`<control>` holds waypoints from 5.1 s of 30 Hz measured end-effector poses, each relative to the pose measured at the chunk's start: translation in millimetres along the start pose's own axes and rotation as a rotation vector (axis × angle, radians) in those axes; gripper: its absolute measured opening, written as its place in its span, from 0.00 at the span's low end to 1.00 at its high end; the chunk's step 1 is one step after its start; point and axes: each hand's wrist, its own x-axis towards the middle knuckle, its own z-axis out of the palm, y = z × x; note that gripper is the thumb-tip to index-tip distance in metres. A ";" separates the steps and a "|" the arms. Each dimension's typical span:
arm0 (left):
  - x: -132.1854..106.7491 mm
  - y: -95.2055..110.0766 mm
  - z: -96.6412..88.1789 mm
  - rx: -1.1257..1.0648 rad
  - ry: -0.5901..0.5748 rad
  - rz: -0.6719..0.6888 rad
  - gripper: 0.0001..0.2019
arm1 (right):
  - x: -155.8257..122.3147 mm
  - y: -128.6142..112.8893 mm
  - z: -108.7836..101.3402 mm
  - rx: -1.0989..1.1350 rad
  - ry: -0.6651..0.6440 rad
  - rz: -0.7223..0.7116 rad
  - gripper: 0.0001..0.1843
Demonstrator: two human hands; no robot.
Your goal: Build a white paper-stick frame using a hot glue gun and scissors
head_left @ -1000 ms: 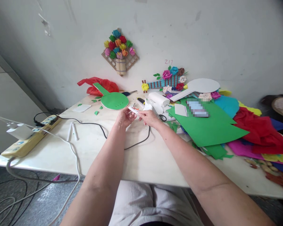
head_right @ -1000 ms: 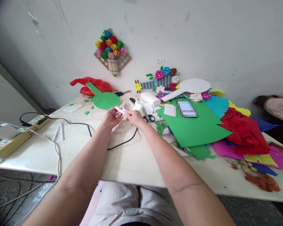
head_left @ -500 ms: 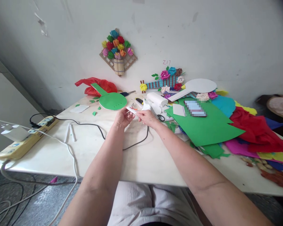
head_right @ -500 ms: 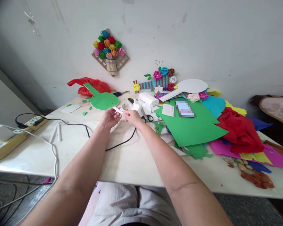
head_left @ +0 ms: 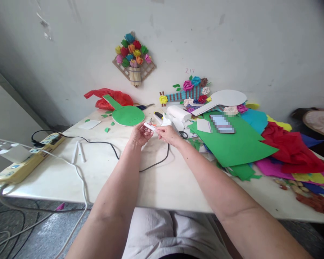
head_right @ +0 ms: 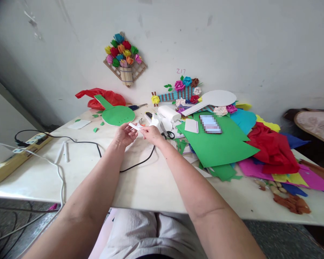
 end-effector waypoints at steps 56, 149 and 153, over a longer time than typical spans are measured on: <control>10.9 -12.2 0.8 0.252 -0.019 0.221 0.06 | 2.1 3.3 -60.4 -0.947 0.129 0.451 0.17; 17.5 -17.6 8.4 -0.088 0.314 0.405 0.05 | -7.8 -21.0 9.3 0.499 0.026 0.334 0.23; 19.7 -18.1 7.4 -0.100 0.330 0.394 0.05 | -6.7 -19.6 12.1 0.453 0.046 0.316 0.24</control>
